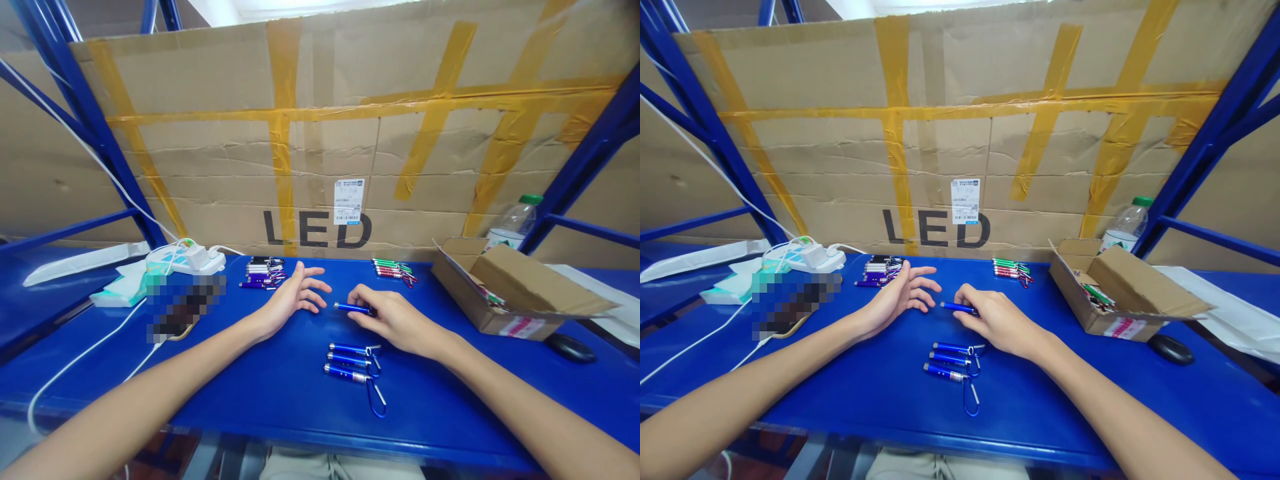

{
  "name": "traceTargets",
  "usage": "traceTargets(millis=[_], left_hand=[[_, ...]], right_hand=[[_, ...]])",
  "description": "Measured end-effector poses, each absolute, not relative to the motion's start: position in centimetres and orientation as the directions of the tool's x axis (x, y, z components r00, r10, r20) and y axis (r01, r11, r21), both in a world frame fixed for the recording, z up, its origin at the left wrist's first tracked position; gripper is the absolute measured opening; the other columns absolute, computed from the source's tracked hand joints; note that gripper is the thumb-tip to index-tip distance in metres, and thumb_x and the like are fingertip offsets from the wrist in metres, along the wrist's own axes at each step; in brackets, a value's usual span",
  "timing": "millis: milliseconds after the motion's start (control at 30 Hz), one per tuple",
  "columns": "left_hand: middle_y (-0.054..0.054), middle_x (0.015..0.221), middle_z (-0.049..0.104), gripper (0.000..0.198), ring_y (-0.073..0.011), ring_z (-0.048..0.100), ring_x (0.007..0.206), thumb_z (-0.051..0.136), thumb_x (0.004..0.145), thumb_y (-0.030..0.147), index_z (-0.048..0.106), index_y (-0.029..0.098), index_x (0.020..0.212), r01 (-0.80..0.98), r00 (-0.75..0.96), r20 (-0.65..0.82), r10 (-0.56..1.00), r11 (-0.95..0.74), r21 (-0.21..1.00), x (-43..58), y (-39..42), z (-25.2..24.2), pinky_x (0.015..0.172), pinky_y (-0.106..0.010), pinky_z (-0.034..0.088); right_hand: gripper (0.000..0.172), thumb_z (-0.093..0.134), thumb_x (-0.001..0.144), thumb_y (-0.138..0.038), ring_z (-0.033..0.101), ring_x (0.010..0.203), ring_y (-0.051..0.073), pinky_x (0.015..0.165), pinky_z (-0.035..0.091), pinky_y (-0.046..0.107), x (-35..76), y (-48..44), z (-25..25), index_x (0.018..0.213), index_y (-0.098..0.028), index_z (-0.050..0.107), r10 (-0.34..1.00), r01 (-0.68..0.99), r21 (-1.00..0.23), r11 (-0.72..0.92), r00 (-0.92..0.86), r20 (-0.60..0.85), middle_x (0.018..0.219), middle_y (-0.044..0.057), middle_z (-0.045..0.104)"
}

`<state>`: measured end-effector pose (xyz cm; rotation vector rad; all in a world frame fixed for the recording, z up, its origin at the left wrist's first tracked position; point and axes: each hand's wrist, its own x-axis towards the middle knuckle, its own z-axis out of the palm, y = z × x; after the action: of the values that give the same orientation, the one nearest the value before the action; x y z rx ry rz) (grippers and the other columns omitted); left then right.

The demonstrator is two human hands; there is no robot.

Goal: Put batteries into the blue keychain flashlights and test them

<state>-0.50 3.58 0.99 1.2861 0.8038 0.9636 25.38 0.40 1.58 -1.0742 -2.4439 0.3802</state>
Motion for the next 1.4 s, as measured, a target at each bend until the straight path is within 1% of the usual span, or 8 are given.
traceTargets(millis=[233, 333, 533, 1000, 1100, 1200, 1267, 1400], left_hand=[[-0.015, 0.113, 0.075, 0.073, -0.023, 0.072, 0.084, 0.044, 0.103, 0.076, 0.06, 0.016, 0.14, -0.127, 0.403, 0.031, 0.914, 0.022, 0.992, -0.42, 3.57, 1.12, 0.073, -0.033, 0.055], [-0.015, 0.114, 0.075, 0.074, -0.0224, 0.072, 0.085, 0.042, 0.103, 0.077, 0.059, 0.016, 0.141, -0.116, 0.408, 0.029, 0.913, 0.02, 0.993, -0.44, 3.56, 1.16, 0.074, -0.032, 0.055], [-0.014, 0.115, 0.074, 0.078, -0.0213, 0.071, 0.084, 0.041, 0.101, 0.08, 0.057, 0.016, 0.142, -0.102, 0.417, 0.026, 0.909, 0.018, 0.995, -0.5, 3.68, 0.97, 0.074, -0.031, 0.055], [-0.014, 0.115, 0.074, 0.078, -0.0212, 0.071, 0.084, 0.04, 0.101, 0.081, 0.057, 0.016, 0.142, -0.097, 0.424, 0.025, 0.905, 0.018, 0.995, -0.45, 3.69, 0.97, 0.074, -0.032, 0.055], [-0.013, 0.115, 0.074, 0.077, -0.0213, 0.071, 0.085, 0.04, 0.101, 0.08, 0.058, 0.017, 0.142, -0.098, 0.427, 0.027, 0.904, 0.017, 0.995, -0.45, 3.68, 0.99, 0.074, -0.032, 0.055], [-0.013, 0.115, 0.075, 0.077, -0.0212, 0.072, 0.085, 0.041, 0.101, 0.08, 0.058, 0.017, 0.142, -0.102, 0.426, 0.025, 0.904, 0.021, 0.995, -0.47, 3.67, 0.98, 0.074, -0.032, 0.055], [-0.013, 0.114, 0.075, 0.077, -0.0211, 0.072, 0.084, 0.041, 0.101, 0.081, 0.058, 0.017, 0.142, -0.103, 0.425, 0.023, 0.905, 0.023, 0.994, -0.49, 3.67, 0.96, 0.074, -0.032, 0.055], [-0.013, 0.115, 0.075, 0.079, -0.0209, 0.072, 0.085, 0.041, 0.1, 0.082, 0.058, 0.017, 0.142, -0.1, 0.429, 0.027, 0.903, 0.017, 0.995, -0.52, 3.77, 0.85, 0.074, -0.032, 0.055]], right_hand=[[0.02, 0.049, 0.113, -0.036, 0.07, 0.097, 0.023, 0.085, 0.048, 0.033, 25.41, 0.44, 1.54, 0.117, -0.023, 0.062, 0.722, 0.604, -0.401, 0.689, -0.624, 0.3, 0.11, 0.007, 0.075], [0.019, 0.05, 0.112, -0.035, 0.068, 0.091, 0.022, 0.082, 0.047, 0.032, 25.44, 0.47, 1.52, 0.113, -0.022, 0.064, 0.717, 0.605, -0.391, 0.694, -0.63, 0.298, 0.104, 0.006, 0.074], [0.019, 0.052, 0.109, -0.033, 0.057, 0.072, 0.017, 0.07, 0.039, 0.029, 25.55, 0.56, 1.64, 0.099, -0.021, 0.063, 0.708, 0.607, -0.367, 0.705, -0.634, 0.31, 0.084, 0.001, 0.065], [0.023, 0.051, 0.109, -0.032, 0.051, 0.066, 0.016, 0.066, 0.034, 0.029, 25.39, 0.43, 1.8, 0.09, -0.021, 0.061, 0.705, 0.605, -0.367, 0.707, -0.645, 0.294, 0.075, -0.001, 0.059], [0.023, 0.051, 0.11, -0.035, 0.058, 0.072, 0.018, 0.069, 0.039, 0.029, 25.45, 0.48, 1.73, 0.098, -0.021, 0.064, 0.707, 0.604, -0.371, 0.705, -0.642, 0.298, 0.082, 0.002, 0.066], [0.023, 0.048, 0.113, -0.037, 0.069, 0.089, 0.022, 0.08, 0.045, 0.032, 25.51, 0.61, 1.45, 0.115, -0.022, 0.065, 0.712, 0.608, -0.373, 0.7, -0.636, 0.299, 0.102, 0.007, 0.074], [0.025, 0.046, 0.114, -0.036, 0.071, 0.098, 0.024, 0.085, 0.048, 0.034, 25.57, 0.67, 1.22, 0.121, -0.022, 0.064, 0.709, 0.611, -0.363, 0.703, -0.644, 0.288, 0.112, 0.009, 0.075], [0.029, 0.042, 0.116, -0.037, 0.072, 0.098, 0.025, 0.086, 0.05, 0.035, 25.67, 0.67, 1.01, 0.123, -0.021, 0.064, 0.677, 0.588, -0.344, 0.732, -0.685, 0.27, 0.112, 0.009, 0.075]])
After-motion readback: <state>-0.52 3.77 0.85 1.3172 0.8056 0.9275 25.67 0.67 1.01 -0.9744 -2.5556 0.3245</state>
